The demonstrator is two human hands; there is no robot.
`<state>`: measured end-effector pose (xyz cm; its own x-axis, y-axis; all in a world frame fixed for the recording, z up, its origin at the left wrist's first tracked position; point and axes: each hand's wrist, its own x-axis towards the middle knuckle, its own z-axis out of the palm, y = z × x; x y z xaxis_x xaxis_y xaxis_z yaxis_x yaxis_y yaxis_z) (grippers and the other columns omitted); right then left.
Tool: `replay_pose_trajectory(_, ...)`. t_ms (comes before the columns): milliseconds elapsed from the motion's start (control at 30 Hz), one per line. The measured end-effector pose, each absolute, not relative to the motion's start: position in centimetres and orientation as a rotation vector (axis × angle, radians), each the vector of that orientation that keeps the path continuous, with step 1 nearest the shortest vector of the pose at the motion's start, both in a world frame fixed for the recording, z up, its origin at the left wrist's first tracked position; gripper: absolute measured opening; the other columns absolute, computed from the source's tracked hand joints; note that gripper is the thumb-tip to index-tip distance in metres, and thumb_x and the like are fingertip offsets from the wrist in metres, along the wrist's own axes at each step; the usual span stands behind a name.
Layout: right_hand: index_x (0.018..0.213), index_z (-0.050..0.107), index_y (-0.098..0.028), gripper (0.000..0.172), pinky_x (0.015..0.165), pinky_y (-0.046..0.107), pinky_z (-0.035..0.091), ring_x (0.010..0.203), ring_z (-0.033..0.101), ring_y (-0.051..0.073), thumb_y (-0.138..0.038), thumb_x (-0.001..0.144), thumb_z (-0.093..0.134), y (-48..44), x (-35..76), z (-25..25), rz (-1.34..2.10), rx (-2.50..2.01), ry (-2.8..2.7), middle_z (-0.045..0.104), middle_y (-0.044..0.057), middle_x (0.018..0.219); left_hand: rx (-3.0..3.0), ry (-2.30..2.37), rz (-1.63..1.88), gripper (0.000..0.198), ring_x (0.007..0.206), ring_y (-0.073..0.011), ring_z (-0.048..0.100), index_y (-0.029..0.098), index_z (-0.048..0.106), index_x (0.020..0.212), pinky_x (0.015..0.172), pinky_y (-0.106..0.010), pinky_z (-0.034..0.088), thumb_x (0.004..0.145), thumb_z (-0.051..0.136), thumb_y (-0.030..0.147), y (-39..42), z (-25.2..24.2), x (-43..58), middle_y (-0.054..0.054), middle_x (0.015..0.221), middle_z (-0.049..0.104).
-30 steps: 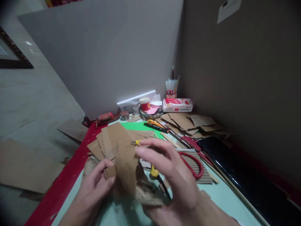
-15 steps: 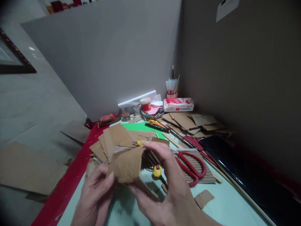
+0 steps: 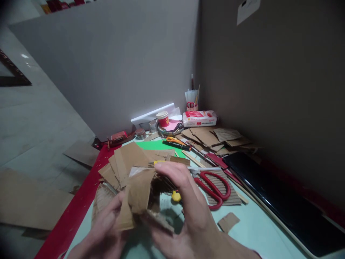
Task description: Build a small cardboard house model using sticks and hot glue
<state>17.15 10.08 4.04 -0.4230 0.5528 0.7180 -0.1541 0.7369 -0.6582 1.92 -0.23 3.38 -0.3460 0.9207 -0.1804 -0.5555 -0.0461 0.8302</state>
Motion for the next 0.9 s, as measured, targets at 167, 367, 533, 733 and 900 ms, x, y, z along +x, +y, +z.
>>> replay_pose_trajectory(167,0.152,0.034,-0.029,0.072,0.114,0.032,0.048,0.136,0.05,0.025,-0.013,0.09,0.068,9.9,18.2,3.9,0.835,-0.26,-1.994,0.046,0.01,0.144,0.451,0.974,1.635,0.034,0.12,-0.0349,0.068,0.027,0.082,0.108,0.108,-0.046,0.049,0.079,0.081,0.044,-0.2,3.8,1.5,-0.009,0.106,0.08)
replay_pose_trajectory(367,0.155,0.033,-0.029,0.084,0.12,0.037,0.043,0.141,0.045,0.028,-0.004,0.082,0.067,9.8,18.4,3.4,0.842,-0.171,-1.947,0.046,0.009,0.144,0.589,0.785,1.578,0.059,0.138,-0.0368,0.056,0.027,0.071,0.134,0.118,-0.048,0.039,0.077,0.084,0.037,0.0,3.2,1.2,-0.012,0.136,0.07)
replay_pose_trajectory(533,0.153,0.038,-0.026,0.08,0.117,0.031,0.045,0.138,0.048,0.026,-0.006,0.083,0.071,9.8,18.1,3.6,0.844,-0.151,-1.91,0.05,0.009,0.14,0.651,0.764,1.458,0.071,0.136,-0.0388,0.057,0.028,0.07,0.135,0.118,-0.051,0.038,0.068,0.093,0.032,-0.1,3.3,1.0,-0.011,0.129,0.074)
replay_pose_trajectory(733,0.147,0.043,-0.03,0.071,0.11,0.026,0.05,0.127,0.058,0.021,-0.019,0.087,0.079,9.7,17.7,4.1,0.962,-0.262,-1.802,0.054,0.006,0.14,0.695,0.855,1.415,0.109,0.125,-0.0406,0.065,0.029,0.045,0.156,0.101,-0.049,0.053,0.062,0.098,0.031,-0.1,4.1,0.7,-0.014,0.127,0.075)
replay_pose_trajectory(900,0.143,0.047,-0.034,0.065,0.098,0.018,0.056,0.113,0.065,0.015,-0.02,0.087,0.077,9.6,17.2,4.3,1.135,-0.341,-1.702,0.062,0.002,0.13,0.688,0.947,1.493,0.109,0.127,-0.0381,0.064,0.029,0.043,0.157,0.106,-0.046,0.052,0.063,0.097,0.024,-0.3,4.3,1.0,-0.012,0.133,0.073)
